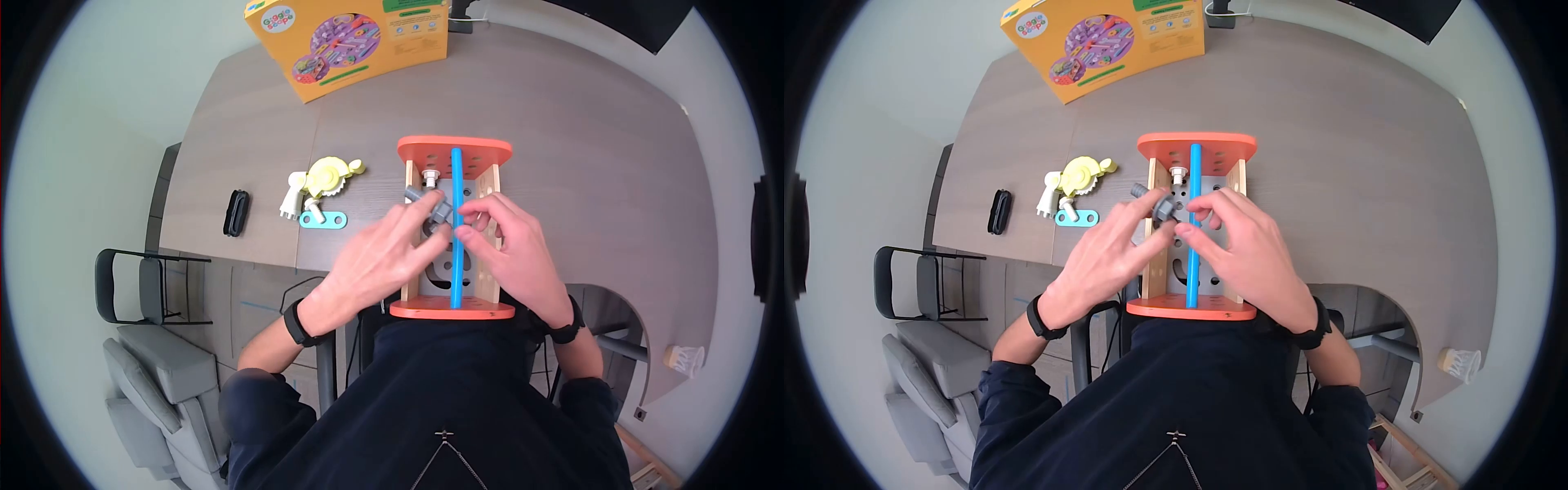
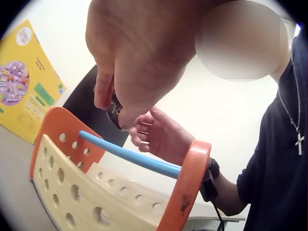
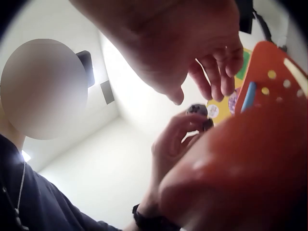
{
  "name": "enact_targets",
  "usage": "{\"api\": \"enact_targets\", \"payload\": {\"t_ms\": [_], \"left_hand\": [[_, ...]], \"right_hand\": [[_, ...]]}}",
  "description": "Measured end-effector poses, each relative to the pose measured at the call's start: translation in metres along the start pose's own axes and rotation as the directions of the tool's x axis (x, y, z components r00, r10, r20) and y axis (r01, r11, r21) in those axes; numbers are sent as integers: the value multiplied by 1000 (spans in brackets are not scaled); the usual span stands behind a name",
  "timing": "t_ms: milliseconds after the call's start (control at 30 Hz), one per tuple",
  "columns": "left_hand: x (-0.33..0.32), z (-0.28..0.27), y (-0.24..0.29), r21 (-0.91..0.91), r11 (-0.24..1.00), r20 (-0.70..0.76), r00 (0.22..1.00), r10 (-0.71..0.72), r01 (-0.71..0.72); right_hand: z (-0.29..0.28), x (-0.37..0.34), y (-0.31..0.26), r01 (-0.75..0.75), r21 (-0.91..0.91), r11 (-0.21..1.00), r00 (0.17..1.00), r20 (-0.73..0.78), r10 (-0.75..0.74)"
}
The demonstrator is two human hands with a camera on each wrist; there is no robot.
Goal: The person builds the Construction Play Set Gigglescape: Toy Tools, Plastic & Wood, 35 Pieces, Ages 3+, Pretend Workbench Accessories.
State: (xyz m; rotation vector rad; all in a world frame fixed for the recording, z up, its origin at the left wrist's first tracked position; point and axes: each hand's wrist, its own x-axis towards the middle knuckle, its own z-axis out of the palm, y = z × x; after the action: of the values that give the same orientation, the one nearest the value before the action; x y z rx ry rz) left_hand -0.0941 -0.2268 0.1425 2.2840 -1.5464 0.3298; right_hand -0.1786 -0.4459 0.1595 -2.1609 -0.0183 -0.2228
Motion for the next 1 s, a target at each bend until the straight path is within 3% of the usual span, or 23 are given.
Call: {"api": "enact_targets", "payload": {"t_ms": [233, 333, 400, 467, 533, 700, 767, 800, 1000], "left_hand": [[10, 1, 6, 61, 986, 39, 987, 153, -155], [16, 0, 6, -33, 987, 82, 984, 159, -157], [17, -5, 9, -240, 968, 23, 997, 79, -71], [15, -6, 8, -329, 944, -13, 1000, 15, -18], [11, -7, 1, -305, 952, -45, 999, -20, 5], [5, 3, -17, -196, 971, 185, 978, -99, 136], [7, 11, -20, -221, 965, 257, 963, -80, 139], [8, 18, -21, -220, 968, 281, 958, -55, 120], [17, 49, -24, -122, 990, 441, 890, 120, -74]], "right_hand": [[-3, 0, 6, -39, -3, 999, 999, 15, 39], [-12, -2, 5, -130, 86, 988, 991, 44, 127], [-21, -7, 16, -117, 107, 987, 993, -16, 119], [-32, -18, 33, -127, 151, 980, 989, -62, 137], [-44, -32, 50, -212, 210, 954, 968, -92, 235], [-55, -70, 102, -408, 165, 898, 903, -75, 423], [-54, -79, 109, -504, 103, 858, 863, 27, 504], [-52, -83, 112, -549, 71, 833, 836, 78, 544], [-21, -95, 139, -536, 276, 798, 844, 171, 508]]}}
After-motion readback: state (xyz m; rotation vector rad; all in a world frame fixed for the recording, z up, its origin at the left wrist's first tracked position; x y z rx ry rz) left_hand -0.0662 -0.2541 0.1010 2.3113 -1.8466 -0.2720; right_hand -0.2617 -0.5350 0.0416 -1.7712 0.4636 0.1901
